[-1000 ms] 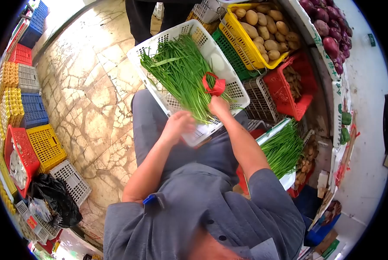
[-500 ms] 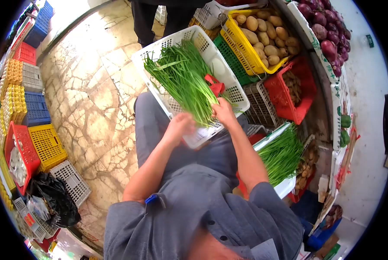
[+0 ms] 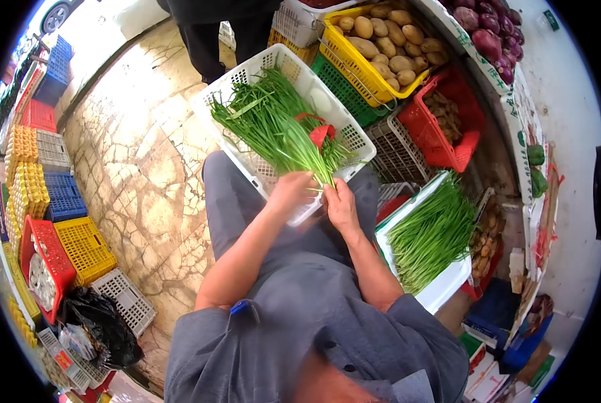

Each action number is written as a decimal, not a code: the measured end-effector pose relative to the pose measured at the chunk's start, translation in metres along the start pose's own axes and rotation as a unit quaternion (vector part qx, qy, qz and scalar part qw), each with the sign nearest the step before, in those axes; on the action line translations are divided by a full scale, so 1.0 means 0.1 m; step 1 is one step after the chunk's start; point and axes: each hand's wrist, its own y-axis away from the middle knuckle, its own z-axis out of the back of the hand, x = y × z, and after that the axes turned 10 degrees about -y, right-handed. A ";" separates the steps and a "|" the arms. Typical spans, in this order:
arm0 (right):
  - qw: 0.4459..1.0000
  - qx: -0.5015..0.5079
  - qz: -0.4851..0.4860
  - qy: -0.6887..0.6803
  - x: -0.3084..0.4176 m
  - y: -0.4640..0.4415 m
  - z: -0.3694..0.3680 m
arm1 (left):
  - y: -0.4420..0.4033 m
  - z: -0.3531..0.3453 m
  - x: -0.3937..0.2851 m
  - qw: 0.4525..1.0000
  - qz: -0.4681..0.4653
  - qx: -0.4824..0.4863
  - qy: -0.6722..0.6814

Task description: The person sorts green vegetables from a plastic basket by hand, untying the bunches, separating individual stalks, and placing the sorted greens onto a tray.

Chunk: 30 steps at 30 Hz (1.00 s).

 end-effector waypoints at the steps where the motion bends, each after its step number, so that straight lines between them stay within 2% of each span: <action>1: 0.999 -0.013 -0.022 -0.020 -0.05 0.01 0.01 | -0.03 -0.08 0.02 0.998 0.021 -0.006 0.051; 3: 0.995 -0.027 -0.066 -0.071 -0.15 0.03 0.02 | -0.13 -0.20 0.11 0.986 0.063 -0.017 0.155; 6: 0.970 -0.009 -0.139 -0.197 0.01 0.10 0.03 | -0.32 -0.08 0.35 0.980 0.043 0.038 0.191; 8: 0.963 -0.014 -0.133 -0.233 -0.07 0.14 0.08 | -0.33 -0.04 0.38 0.995 0.002 0.033 0.092; 9: 0.959 -0.017 -0.132 -0.249 -0.11 0.17 0.11 | -0.35 0.00 0.42 0.998 -0.055 0.033 -0.031; 10: 0.968 -0.023 -0.116 -0.223 -0.13 0.18 0.13 | -0.38 0.05 0.48 0.982 -0.110 0.018 -0.152; 11: 0.975 -0.028 -0.102 -0.197 -0.15 0.16 0.14 | -0.48 0.17 0.61 0.920 -0.198 0.004 -0.339; 14: 0.980 -0.033 -0.108 -0.166 -0.17 0.16 0.11 | -0.38 0.18 0.73 0.858 -0.258 -0.036 -0.442; 15: 0.979 -0.034 -0.113 -0.164 -0.15 0.14 0.10 | -0.37 0.19 0.78 0.857 -0.272 -0.044 -0.435; 18: 0.988 -0.030 -0.102 -0.113 -0.21 0.11 0.02 | -0.33 0.13 0.94 0.970 -0.149 -0.012 -0.191; 20: 0.993 -0.028 -0.090 -0.066 -0.25 0.13 -0.02 | 0.06 -0.17 0.49 0.998 0.038 -0.029 -0.040; 21: 0.994 -0.027 -0.084 -0.062 -0.22 0.14 -0.04 | 0.14 -0.20 0.40 0.992 0.032 -0.034 -0.114; 24: 0.997 -0.029 -0.064 -0.040 -0.09 0.22 -0.08 | 0.13 -0.30 0.48 0.994 -0.035 -0.074 -0.079; 29: 0.998 -0.056 -0.017 0.006 -0.08 0.28 -0.10 | 0.19 -0.36 0.37 0.999 -0.013 -0.033 -0.030; 30: 0.996 -0.064 -0.045 -0.049 -0.12 0.29 -0.10 | 0.21 -0.39 0.35 0.999 -0.019 -0.026 -0.020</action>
